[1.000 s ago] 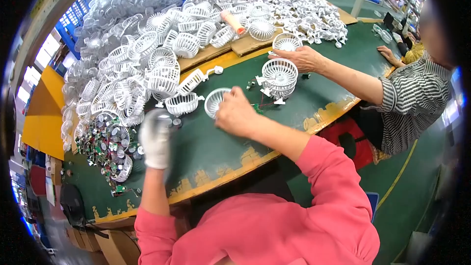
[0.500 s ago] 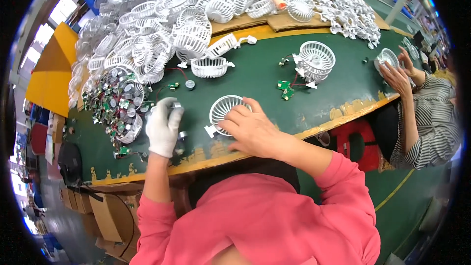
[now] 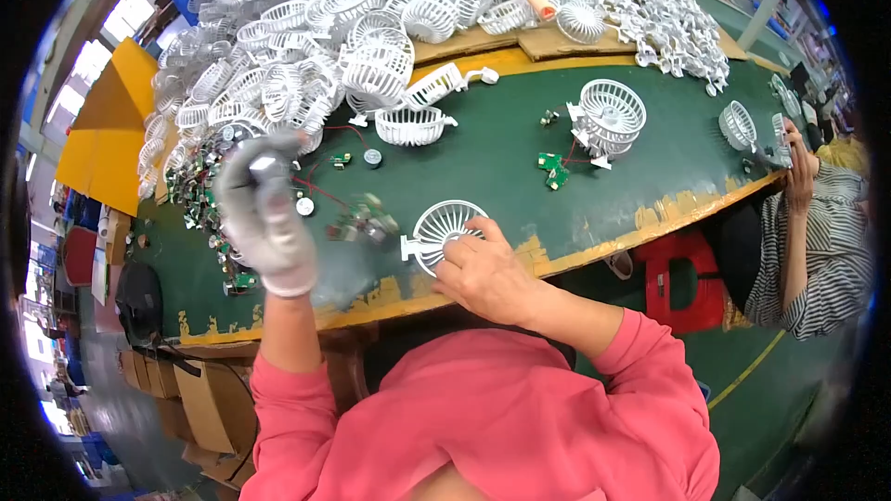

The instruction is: The person assembles small electronic fan components by hand, joining plastic housings, circuit boards, motors, and wires.

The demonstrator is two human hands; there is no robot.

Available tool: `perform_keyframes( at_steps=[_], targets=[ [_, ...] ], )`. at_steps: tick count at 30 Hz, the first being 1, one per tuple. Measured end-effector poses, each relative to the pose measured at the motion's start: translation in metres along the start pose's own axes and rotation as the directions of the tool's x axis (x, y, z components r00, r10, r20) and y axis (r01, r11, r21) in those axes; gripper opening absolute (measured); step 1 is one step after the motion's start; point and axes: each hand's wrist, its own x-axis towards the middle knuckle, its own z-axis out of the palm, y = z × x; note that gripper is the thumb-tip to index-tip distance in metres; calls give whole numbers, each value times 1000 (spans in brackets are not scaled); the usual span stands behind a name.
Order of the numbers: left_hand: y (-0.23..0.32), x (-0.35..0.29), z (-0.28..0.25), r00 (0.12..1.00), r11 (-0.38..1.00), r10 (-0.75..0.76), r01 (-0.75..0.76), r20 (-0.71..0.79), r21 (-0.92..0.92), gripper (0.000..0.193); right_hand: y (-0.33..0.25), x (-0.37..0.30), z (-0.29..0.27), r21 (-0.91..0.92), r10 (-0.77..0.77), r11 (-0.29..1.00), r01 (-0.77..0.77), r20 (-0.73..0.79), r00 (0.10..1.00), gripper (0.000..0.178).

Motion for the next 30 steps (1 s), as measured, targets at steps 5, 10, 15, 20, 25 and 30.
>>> perform_keyframes(
  at_steps=[5,10,15,20,25,30],
  targets=[
    [18,37,12,968,975,193,-207,-161,-76,42,-5,-7,-6,22,-27,999,27,0,1000,20],
    [-28,-5,8,891,852,-428,341,152,397,29,-9,-9,5,31,-39,999,40,-40,998,20],
    [-7,9,8,980,958,-186,166,66,235,32,-5,-11,4,26,-40,999,41,-46,998,20],
    [14,40,13,879,886,463,-454,-113,94,42,-7,-9,4,41,-24,999,27,-67,997,20],
    [-20,1,10,934,936,-350,344,75,79,38,-10,-9,7,62,-19,998,22,-59,998,20],
    [-15,17,23,964,964,-262,263,56,-24,36,-9,-9,1,49,-24,998,27,-50,998,22]
  ],
)
